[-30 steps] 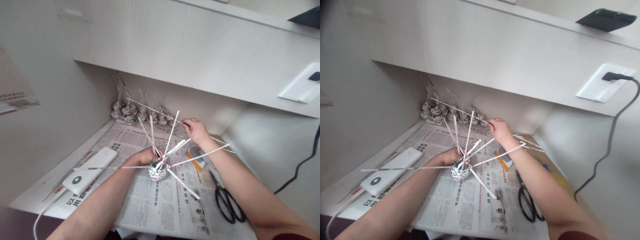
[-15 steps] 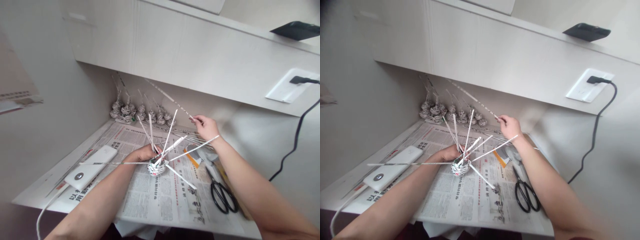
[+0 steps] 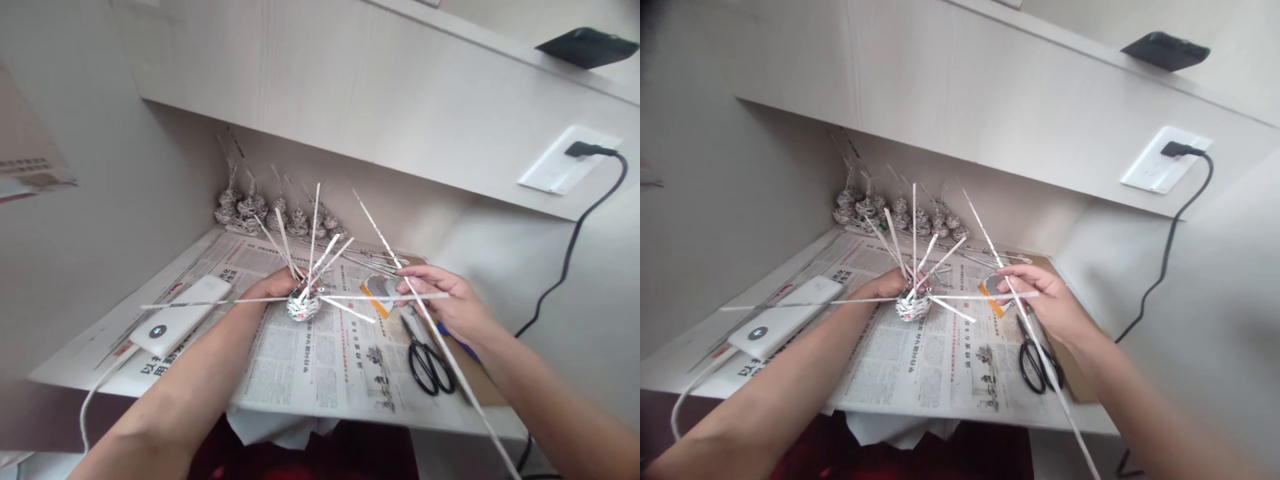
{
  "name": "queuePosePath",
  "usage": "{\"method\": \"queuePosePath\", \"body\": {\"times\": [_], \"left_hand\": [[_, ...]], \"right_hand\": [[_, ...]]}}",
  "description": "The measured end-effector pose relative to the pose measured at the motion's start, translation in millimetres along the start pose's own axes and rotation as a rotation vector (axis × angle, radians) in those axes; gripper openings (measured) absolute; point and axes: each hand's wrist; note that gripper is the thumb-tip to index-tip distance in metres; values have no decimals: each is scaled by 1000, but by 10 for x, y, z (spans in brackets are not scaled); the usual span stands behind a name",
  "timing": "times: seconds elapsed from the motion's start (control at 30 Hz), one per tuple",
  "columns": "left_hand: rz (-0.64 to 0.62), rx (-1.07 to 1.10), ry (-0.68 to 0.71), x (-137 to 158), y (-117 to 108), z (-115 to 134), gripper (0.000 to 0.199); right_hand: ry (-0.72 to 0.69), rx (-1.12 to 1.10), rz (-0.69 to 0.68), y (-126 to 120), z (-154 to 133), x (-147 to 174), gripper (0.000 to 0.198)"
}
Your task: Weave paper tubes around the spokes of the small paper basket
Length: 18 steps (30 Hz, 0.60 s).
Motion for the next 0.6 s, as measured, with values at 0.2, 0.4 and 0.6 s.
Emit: {"method": "queuePosePath", "body": {"times": [0.2,0.4,0.6], "left_hand": [[31,11,23,49,32,17,25],[90,39,25,70,52,14,27],[151,50,17,47,48,-28,29]], "right_hand": [[22,-322,135,-332,26,218,37],[-42,-374,244,-501,-42,409,38],[6,-515,450,-711,140,222,23]]}}
Point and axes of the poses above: each hand's wrist, its own x-axis away from the middle knuckle, its own y-axis out of the palm, z = x × y, and after that the axes turned 11 degrees about -x, right-handed
